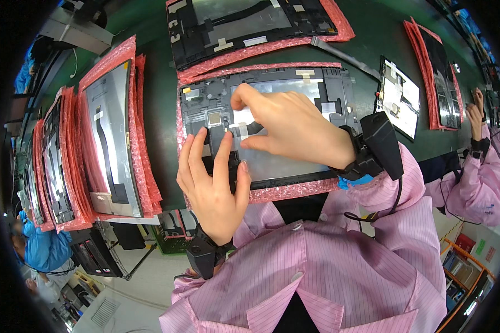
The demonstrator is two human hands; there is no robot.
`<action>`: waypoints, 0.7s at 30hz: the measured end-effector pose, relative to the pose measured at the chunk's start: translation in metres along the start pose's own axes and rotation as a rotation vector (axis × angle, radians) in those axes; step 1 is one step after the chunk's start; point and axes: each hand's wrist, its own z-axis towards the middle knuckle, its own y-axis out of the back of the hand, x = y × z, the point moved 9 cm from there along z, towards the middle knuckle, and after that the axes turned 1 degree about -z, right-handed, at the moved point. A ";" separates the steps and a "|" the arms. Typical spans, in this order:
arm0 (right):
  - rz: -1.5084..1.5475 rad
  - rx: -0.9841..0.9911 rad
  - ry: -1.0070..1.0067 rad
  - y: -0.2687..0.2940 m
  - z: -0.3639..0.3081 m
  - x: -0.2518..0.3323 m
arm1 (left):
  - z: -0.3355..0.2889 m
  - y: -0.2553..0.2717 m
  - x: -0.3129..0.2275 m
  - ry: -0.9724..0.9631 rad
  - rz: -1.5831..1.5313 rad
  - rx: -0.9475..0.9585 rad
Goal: Assembling a tablet device by testing the touch screen, connecting internal ribbon cables, and applying adhesive tape.
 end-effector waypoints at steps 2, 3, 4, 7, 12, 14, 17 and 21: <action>-0.002 -0.017 0.029 0.001 0.001 0.002 | -0.001 -0.001 0.001 0.004 0.004 0.003; 0.008 -0.011 0.031 0.000 0.001 0.002 | -0.001 -0.001 0.002 0.005 0.002 0.001; 0.017 -0.008 0.033 0.001 0.001 0.003 | -0.002 -0.001 0.001 0.004 0.001 -0.001; 0.044 0.047 -0.081 0.002 0.003 -0.005 | -0.001 0.000 0.000 0.000 0.003 -0.003; -0.001 -0.039 -0.071 0.003 0.005 -0.008 | -0.001 -0.002 0.001 -0.010 0.052 -0.014; -0.003 -0.069 -0.072 0.004 0.006 -0.012 | -0.001 0.000 0.000 -0.013 0.053 -0.014; 0.038 -0.180 -0.020 0.011 0.005 -0.010 | 0.000 0.000 -0.001 -0.020 0.060 -0.025; 0.351 -0.155 -0.145 0.015 0.003 -0.024 | 0.001 -0.003 -0.004 -0.029 0.093 0.033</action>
